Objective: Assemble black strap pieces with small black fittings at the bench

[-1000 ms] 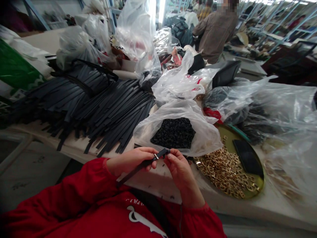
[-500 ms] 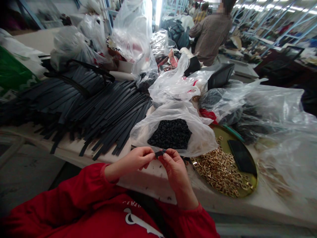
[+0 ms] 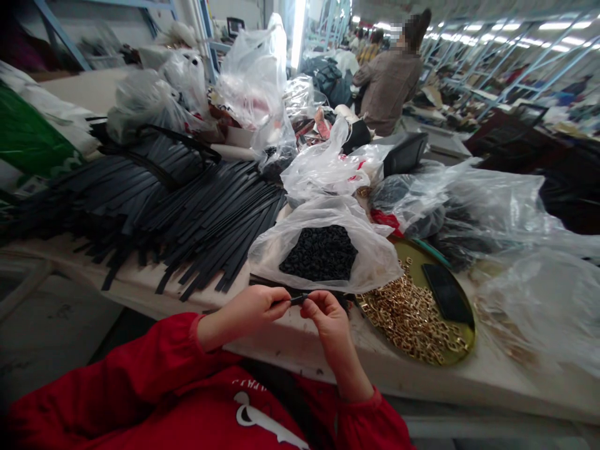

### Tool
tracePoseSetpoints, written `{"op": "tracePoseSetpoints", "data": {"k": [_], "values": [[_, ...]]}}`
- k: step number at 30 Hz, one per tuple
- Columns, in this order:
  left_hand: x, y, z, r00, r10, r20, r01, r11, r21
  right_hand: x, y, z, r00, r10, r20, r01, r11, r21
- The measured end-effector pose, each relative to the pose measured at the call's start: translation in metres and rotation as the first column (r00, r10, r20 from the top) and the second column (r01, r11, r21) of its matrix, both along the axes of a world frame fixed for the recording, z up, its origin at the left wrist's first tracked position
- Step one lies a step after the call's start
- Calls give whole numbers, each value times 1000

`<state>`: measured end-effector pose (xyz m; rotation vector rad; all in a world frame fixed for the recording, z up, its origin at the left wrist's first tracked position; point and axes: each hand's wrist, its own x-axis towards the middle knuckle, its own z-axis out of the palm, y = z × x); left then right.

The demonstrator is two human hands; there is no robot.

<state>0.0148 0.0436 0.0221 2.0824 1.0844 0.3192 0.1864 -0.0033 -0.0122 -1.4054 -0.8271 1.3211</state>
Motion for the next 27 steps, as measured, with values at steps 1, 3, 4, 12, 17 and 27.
{"op": "tracePoseSetpoints", "data": {"k": [1,3,4,12,17,27], "values": [[0,-1,-1,1000,-15,-20,16,1000,18,0,-2,0,1000,0,6,0,1000,7],[1,-3,-4,999,-30,-36,31,999,27,0,-5,-1,999,25,37,-26,1000,16],[2,-5,-5,999,-31,-34,32,999,25,0,-6,-2,997,51,51,-51,999,14],[9,-9,-2,986,-29,165,60,982,-180,0,-10,-6,999,38,-19,-38,999,0],[6,-5,-3,972,69,225,3,951,-308,-4,-9,-5,997,45,-64,-46,999,-23],[9,1,-11,989,121,80,-90,946,-311,-6,-12,-14,952,160,-260,-190,977,-95]]}}
